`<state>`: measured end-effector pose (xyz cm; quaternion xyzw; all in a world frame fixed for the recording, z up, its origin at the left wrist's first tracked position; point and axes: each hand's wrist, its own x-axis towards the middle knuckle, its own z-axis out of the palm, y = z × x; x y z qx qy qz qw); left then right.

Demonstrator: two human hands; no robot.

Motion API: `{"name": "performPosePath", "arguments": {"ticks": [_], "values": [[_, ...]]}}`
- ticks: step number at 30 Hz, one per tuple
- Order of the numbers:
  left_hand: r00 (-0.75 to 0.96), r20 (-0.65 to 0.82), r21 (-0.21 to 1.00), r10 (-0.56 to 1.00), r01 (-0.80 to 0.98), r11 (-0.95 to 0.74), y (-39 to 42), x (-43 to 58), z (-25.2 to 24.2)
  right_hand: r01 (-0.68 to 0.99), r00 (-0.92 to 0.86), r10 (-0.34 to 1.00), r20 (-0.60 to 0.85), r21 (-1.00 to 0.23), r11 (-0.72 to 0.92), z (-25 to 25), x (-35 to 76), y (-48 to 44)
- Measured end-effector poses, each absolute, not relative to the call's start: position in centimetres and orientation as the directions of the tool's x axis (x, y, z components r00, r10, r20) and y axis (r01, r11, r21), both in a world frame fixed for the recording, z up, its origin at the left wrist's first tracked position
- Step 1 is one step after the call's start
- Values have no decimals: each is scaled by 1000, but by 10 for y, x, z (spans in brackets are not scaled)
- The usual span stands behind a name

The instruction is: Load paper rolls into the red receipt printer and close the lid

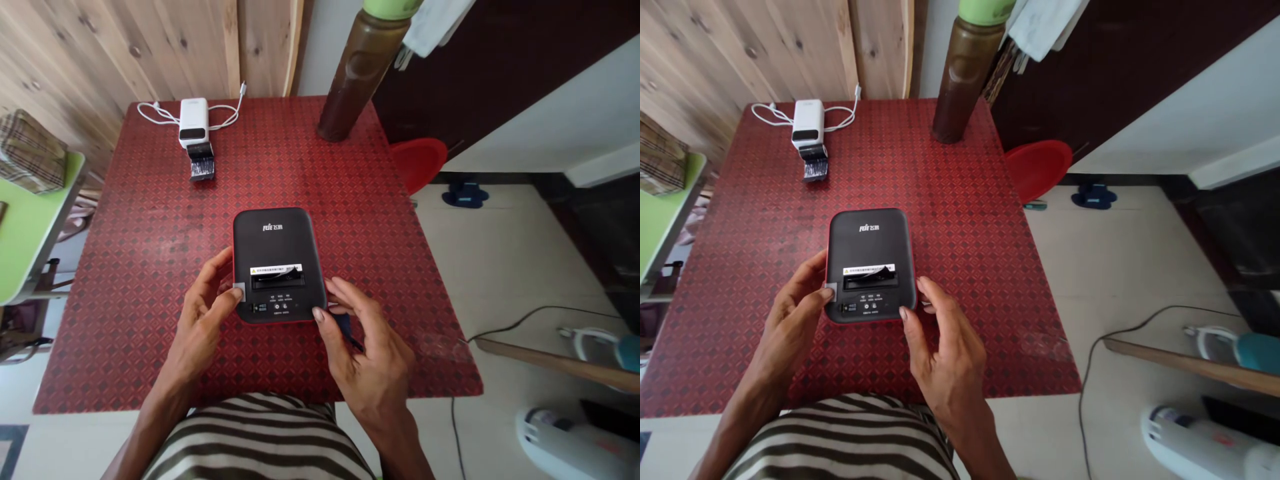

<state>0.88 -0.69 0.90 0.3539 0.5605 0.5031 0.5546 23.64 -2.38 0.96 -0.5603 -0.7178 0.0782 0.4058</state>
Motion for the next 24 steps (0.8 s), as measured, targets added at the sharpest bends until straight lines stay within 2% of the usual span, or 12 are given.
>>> {"name": "performPosePath", "arguments": {"ticks": [13,17,22,24], "values": [[-130,-256,958,958,-170,233,-10,13,2,714,-35,879,475,-603,355,8,238,-23],[-131,-203,974,970,-124,188,-10,11,1,683,-59,883,466,-626,376,22,245,-12],[-114,-117,991,987,-76,109,-10,8,-5,699,-297,782,548,-433,569,50,242,29],[-104,-81,995,991,-63,74,-9,8,-8,693,-413,757,506,-364,622,57,232,49]]}}
